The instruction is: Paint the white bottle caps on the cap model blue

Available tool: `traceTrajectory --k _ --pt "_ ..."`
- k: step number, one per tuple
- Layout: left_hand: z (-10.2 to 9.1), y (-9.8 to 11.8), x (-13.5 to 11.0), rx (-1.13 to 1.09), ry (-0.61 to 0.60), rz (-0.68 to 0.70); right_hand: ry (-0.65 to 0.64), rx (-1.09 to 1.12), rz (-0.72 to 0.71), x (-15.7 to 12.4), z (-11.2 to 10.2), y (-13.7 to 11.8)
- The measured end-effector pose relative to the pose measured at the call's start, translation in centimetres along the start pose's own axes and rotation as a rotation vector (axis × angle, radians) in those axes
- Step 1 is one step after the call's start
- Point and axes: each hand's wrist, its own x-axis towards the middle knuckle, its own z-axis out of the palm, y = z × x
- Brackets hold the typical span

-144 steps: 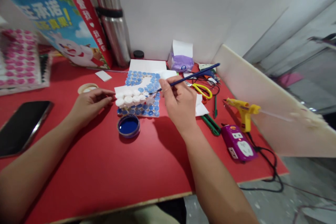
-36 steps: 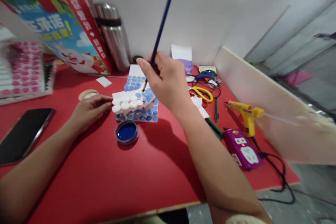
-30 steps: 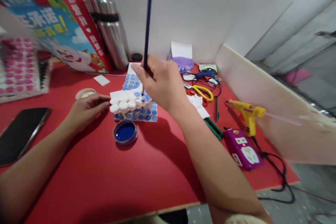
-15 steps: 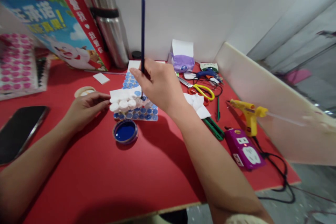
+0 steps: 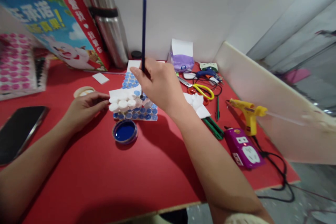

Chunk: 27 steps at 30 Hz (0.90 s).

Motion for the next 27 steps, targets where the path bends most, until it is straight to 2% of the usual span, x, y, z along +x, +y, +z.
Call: traceTrajectory --k 15,22,27 --pt "0.0 -0.3 0.1 0.013 0.003 0.009 0.044 0.017 0.044 0.2 -0.1 0.2" --pt "0.0 -0.3 0.1 0.003 0.003 0.002 0.041 -0.019 -0.005 0.2 -0.3 0.7" --pt "0.0 -0.4 0.1 -0.002 0.002 0.007 0.042 -0.015 0.011 0.4 -0.6 0.8"
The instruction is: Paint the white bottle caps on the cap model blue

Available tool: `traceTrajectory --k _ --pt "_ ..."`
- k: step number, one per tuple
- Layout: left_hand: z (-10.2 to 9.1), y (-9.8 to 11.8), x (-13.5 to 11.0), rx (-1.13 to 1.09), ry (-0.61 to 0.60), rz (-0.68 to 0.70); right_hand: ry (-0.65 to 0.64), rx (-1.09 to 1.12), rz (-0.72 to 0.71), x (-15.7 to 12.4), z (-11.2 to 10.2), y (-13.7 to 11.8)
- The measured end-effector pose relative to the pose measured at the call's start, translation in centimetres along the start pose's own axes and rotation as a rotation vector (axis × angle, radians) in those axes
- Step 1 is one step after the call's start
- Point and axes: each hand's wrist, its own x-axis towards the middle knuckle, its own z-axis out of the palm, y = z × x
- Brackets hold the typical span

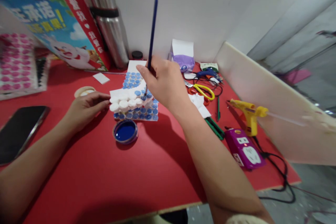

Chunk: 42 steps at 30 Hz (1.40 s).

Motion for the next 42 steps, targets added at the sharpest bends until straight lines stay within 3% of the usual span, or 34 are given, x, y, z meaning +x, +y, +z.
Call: traceTrajectory --k 7,23,42 --pt "0.06 0.47 -0.08 -0.019 -0.016 -0.017 0.009 0.001 0.037 0.18 -0.19 -0.01" --pt "-0.13 0.2 0.0 0.009 -0.027 -0.001 -0.014 -0.014 -0.049 -0.23 0.36 0.03" --pt "-0.09 0.35 -0.02 -0.013 -0.017 -0.008 -0.036 -0.042 -0.043 -0.32 0.16 -0.53"
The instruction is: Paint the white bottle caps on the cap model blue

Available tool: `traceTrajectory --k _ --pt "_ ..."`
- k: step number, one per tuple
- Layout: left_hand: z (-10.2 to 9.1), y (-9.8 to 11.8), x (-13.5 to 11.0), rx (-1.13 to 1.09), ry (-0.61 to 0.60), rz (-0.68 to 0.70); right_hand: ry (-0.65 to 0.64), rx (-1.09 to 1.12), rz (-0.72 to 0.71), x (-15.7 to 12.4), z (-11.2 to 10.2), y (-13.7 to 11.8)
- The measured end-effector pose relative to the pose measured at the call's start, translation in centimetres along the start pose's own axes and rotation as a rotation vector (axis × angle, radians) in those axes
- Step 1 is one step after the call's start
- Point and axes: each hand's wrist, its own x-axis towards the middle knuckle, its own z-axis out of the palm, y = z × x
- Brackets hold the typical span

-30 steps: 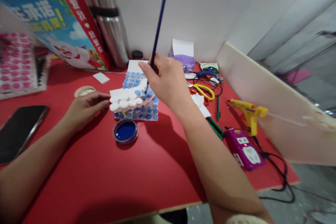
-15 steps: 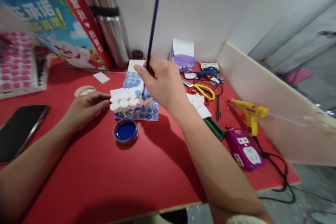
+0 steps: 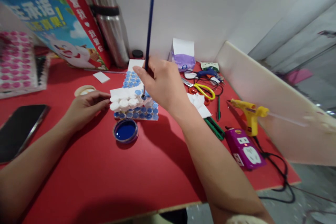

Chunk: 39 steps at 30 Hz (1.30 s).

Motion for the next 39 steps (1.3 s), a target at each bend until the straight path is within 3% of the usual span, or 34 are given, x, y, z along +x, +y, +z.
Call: traceTrajectory --k 20,39 --pt "0.05 0.03 -0.01 0.024 0.007 0.004 -0.008 -0.07 -0.003 0.0 -0.51 -0.03" --pt "-0.01 0.11 -0.09 0.011 0.003 -0.008 -0.014 0.053 0.1 0.25 0.0 0.45"
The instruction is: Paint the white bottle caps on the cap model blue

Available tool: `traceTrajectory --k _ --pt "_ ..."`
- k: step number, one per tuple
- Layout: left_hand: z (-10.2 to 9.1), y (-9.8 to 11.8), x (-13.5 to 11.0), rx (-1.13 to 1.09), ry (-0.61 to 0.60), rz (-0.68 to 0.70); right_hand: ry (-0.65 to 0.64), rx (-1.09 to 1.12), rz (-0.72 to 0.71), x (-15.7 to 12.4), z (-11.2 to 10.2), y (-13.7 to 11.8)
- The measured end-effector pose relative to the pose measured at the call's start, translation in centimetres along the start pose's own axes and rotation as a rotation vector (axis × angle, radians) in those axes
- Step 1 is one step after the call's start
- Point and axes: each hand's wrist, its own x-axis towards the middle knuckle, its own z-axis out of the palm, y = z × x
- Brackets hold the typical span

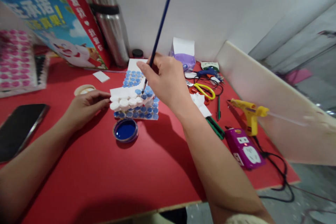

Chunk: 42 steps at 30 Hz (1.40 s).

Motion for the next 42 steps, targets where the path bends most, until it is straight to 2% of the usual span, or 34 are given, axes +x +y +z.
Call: traceTrajectory --k 9,16,19,21,24,27,30,33,36,42 --pt "-0.1 0.2 -0.1 0.004 0.005 0.008 0.027 -0.009 -0.054 0.1 -0.4 0.9" --pt "-0.1 0.2 0.0 0.004 -0.002 -0.003 0.011 -0.061 -0.011 0.2 -0.5 -0.4" --pt "-0.1 0.1 0.1 -0.023 -0.005 -0.015 0.107 0.012 0.017 -0.1 -1.2 -2.1" --pt "0.0 0.1 0.1 -0.041 -0.005 -0.012 0.193 0.155 0.022 -0.7 -1.7 -3.5" --pt "0.1 0.1 0.1 -0.047 0.001 -0.002 0.145 0.392 0.078 -2.6 -1.8 -5.2" --pt "0.1 0.1 0.1 -0.036 0.01 0.004 0.043 0.47 0.145 -5.4 -0.8 -5.9" --pt "0.2 0.1 0.2 -0.075 -0.005 -0.019 0.028 0.365 0.092 -7.9 0.7 -5.3" --pt "0.2 0.0 0.2 -0.105 -0.013 -0.039 -0.081 0.29 0.005 -9.3 2.1 -4.1" --pt "0.2 -0.1 0.3 -0.106 -0.013 -0.042 -0.141 0.228 -0.059 -9.6 2.8 -3.1" --pt "0.2 -0.4 0.3 -0.082 -0.017 -0.008 -0.116 0.151 -0.051 -9.4 2.8 -2.7"
